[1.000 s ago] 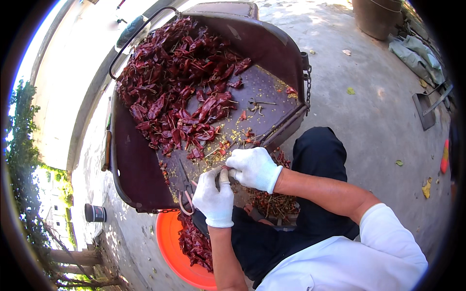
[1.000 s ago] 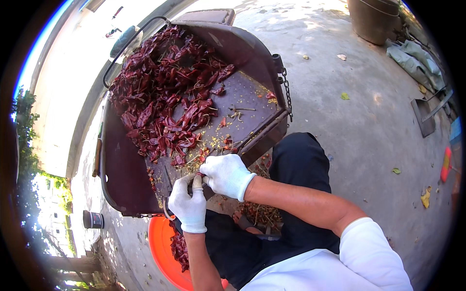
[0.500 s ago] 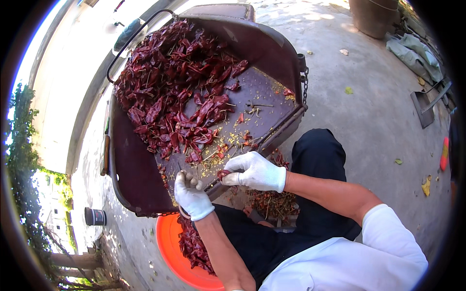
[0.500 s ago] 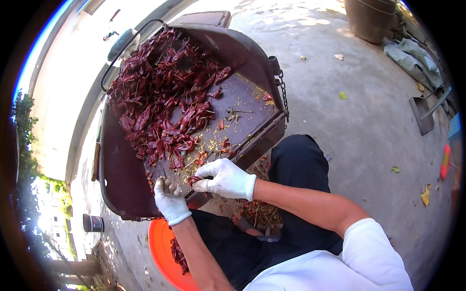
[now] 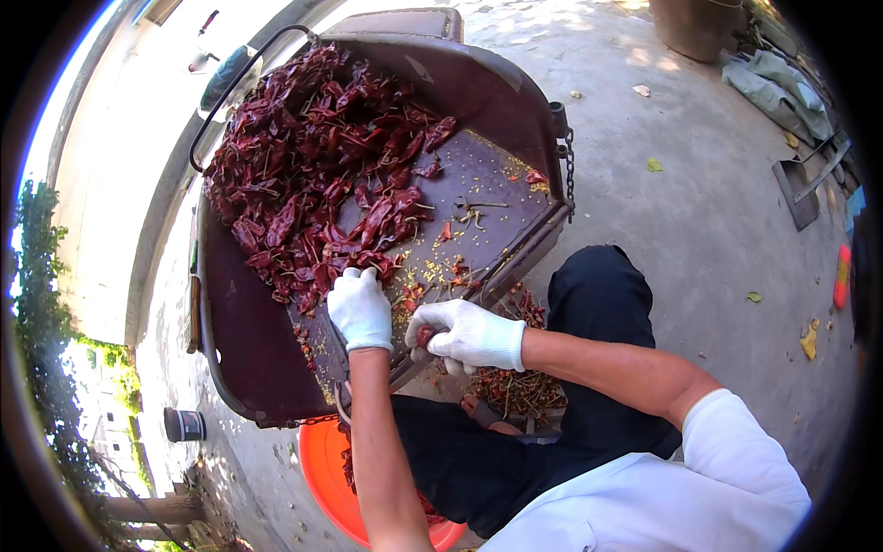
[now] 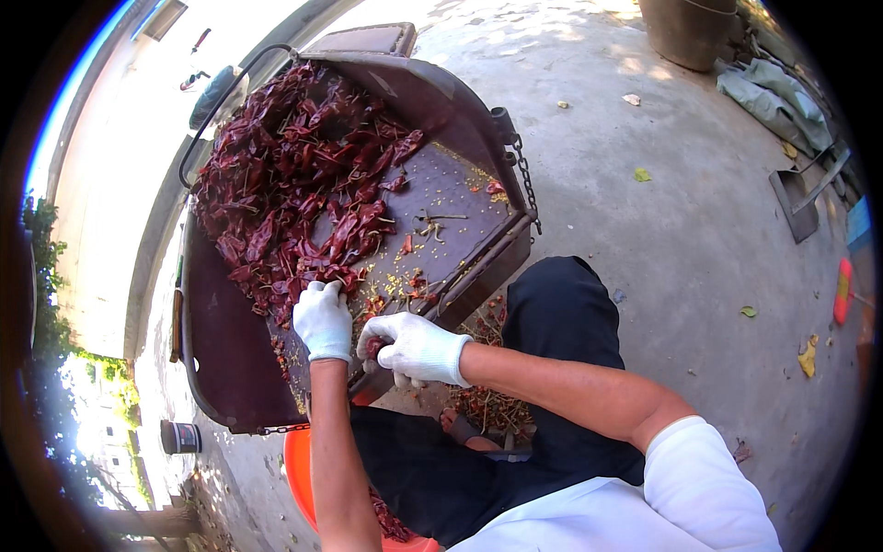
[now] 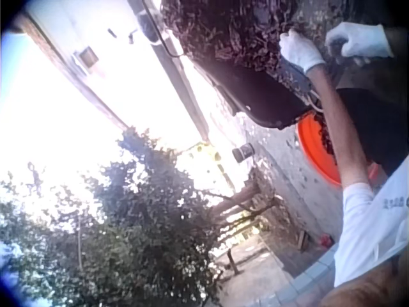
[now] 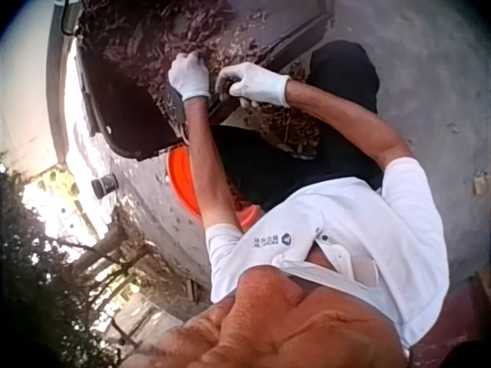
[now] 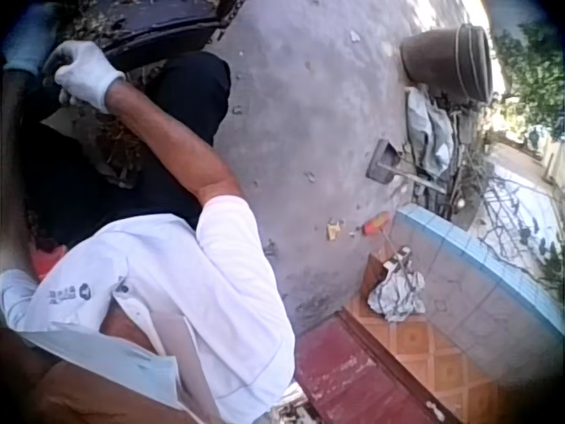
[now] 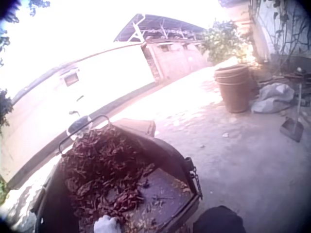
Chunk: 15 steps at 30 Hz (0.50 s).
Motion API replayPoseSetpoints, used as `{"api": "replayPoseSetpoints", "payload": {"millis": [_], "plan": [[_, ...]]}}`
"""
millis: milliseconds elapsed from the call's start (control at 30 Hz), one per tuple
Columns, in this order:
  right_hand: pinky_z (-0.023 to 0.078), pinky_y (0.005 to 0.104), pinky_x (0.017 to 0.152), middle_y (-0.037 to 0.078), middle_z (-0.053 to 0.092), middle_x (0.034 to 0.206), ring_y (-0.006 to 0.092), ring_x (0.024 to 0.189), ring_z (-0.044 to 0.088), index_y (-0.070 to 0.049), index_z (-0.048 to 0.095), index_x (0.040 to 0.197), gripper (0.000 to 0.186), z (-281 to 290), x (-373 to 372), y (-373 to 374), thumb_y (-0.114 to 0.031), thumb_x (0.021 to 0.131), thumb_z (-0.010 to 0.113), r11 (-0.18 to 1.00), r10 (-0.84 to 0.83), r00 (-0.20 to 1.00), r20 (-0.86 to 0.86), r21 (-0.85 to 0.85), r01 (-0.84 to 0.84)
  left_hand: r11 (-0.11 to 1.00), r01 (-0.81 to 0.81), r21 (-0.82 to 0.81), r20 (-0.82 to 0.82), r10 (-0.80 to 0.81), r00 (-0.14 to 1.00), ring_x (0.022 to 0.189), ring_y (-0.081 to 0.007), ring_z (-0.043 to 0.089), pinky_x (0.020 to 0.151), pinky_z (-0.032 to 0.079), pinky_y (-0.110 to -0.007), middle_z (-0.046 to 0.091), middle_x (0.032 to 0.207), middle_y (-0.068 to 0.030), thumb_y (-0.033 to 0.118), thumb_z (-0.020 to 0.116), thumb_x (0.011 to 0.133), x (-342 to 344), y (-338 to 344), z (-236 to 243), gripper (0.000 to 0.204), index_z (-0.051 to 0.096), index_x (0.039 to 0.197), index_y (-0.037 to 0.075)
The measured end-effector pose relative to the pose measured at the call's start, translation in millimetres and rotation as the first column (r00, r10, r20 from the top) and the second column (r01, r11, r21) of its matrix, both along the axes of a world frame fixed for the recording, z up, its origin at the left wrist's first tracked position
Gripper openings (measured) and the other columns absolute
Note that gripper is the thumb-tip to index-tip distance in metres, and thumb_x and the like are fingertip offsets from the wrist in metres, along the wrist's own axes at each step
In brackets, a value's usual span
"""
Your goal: The person removes seeds from dried red chilies by hand and using scissors, placing the cleaned chili pieces into a red bucket.
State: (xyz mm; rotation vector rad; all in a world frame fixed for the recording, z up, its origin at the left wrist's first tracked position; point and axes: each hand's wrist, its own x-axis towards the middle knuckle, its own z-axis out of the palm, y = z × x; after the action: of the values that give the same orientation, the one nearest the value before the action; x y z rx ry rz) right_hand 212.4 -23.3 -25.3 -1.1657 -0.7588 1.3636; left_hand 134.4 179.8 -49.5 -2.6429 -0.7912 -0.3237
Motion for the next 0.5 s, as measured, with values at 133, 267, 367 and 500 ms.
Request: {"api": "replayPoseSetpoints", "payload": {"millis": [133,267,367,500], "plan": [[0.044,0.0251,0.044,0.006,0.065,0.089,0.009,0.054,0.057,-0.003,0.061,0.108,0.021,-4.2,0.1,2.1,-0.007,0.089,0.054,0.997,-0.066,0.998,0.024,-0.025,0.066,0.998,0.064,-0.021,0.249,-0.057,0.967,0.088,-0.0263,0.064,0.075,0.051,-0.04,0.066,0.091,-0.0061,0.019,0.07,0.083,-11.4,-2.3,6.6,0.011,0.072,0.091,0.012],[0.046,0.0268,0.047,0.006,0.063,0.086,0.0098,0.056,0.058,-0.003,0.062,0.105,0.02,2.5,3.0,-1.0,-0.014,0.089,0.063,0.978,-0.194,0.981,0.021,-0.07,0.195,0.974,0.102,-0.204,0.512,0.018,0.859,0.077,-0.0265,0.065,0.071,0.051,-0.037,0.066,0.087,-0.0087,0.013,0.072,0.082,-25.8,-31.6,22.1,0.012,0.071,0.092,0.005],[0.054,0.0359,0.062,0.015,0.068,0.088,0.0219,0.067,0.068,-0.002,0.063,0.108,0.033,4.7,2.1,1.2,-0.024,0.085,0.07,0.955,-0.294,0.927,0.232,0.025,0.297,0.917,0.178,-0.356,0.617,0.088,0.782,0.069,-0.026,0.064,0.065,0.051,-0.035,0.065,0.082,-0.0106,0.007,0.072,0.082,-41.8,-62.6,32.8,0.01,0.07,0.089,0.001],[0.051,0.0453,0.088,0.024,0.068,0.105,0.0408,0.103,0.064,-0.002,0.064,0.117,0.063,-19.0,-10.8,13.6,-0.053,0.081,0.073,0.891,-0.452,0.721,0.525,0.297,0.343,0.91,0.224,-0.349,0.648,0.061,0.76,0.066,-0.0217,0.061,0.063,0.049,-0.033,0.063,0.078,-0.0099,-0.002,0.066,0.077,-54.4,-105.8,34.1,0.011,0.068,0.088,-0.001]]}}
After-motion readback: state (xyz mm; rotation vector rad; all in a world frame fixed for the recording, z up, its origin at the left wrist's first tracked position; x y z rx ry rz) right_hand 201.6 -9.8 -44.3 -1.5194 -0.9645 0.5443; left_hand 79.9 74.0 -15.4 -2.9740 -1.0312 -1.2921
